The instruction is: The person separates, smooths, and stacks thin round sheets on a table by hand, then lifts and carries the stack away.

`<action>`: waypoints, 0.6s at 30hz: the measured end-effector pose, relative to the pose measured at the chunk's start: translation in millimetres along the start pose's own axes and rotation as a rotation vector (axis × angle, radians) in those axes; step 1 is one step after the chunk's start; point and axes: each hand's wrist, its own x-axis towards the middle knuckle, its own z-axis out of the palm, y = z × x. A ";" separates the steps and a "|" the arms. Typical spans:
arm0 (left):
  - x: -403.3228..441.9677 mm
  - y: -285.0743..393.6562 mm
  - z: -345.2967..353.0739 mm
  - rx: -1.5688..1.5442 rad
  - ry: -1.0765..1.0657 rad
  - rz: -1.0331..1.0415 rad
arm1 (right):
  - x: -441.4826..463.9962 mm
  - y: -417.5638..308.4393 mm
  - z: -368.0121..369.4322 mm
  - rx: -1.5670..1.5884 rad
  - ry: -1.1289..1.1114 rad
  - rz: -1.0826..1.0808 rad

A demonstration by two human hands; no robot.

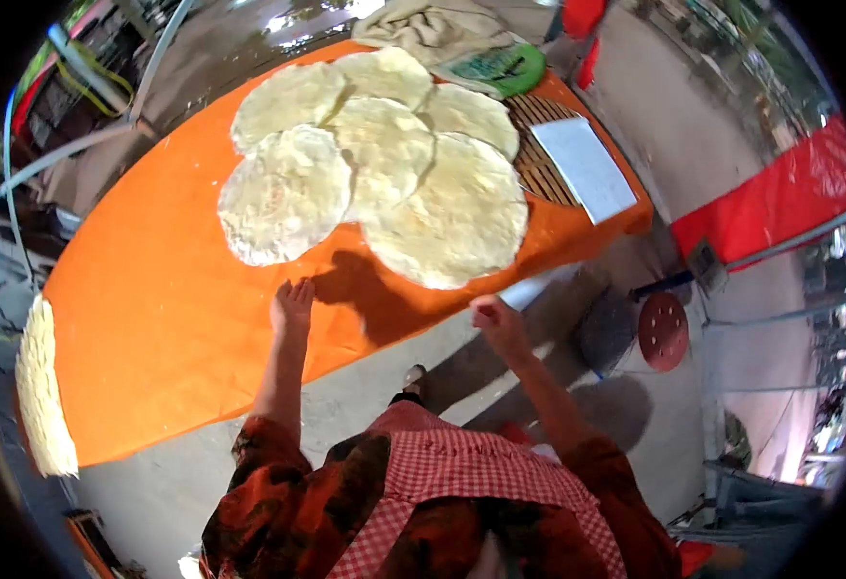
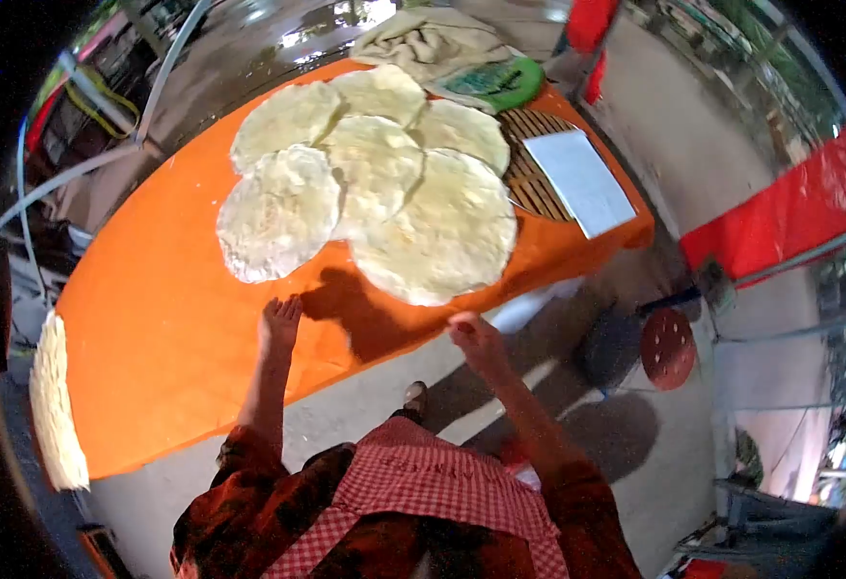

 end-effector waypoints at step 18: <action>26.6 91.1 141.1 0.125 -0.063 0.159 | 392.7 -125.4 296.1 -0.699 -0.603 -0.262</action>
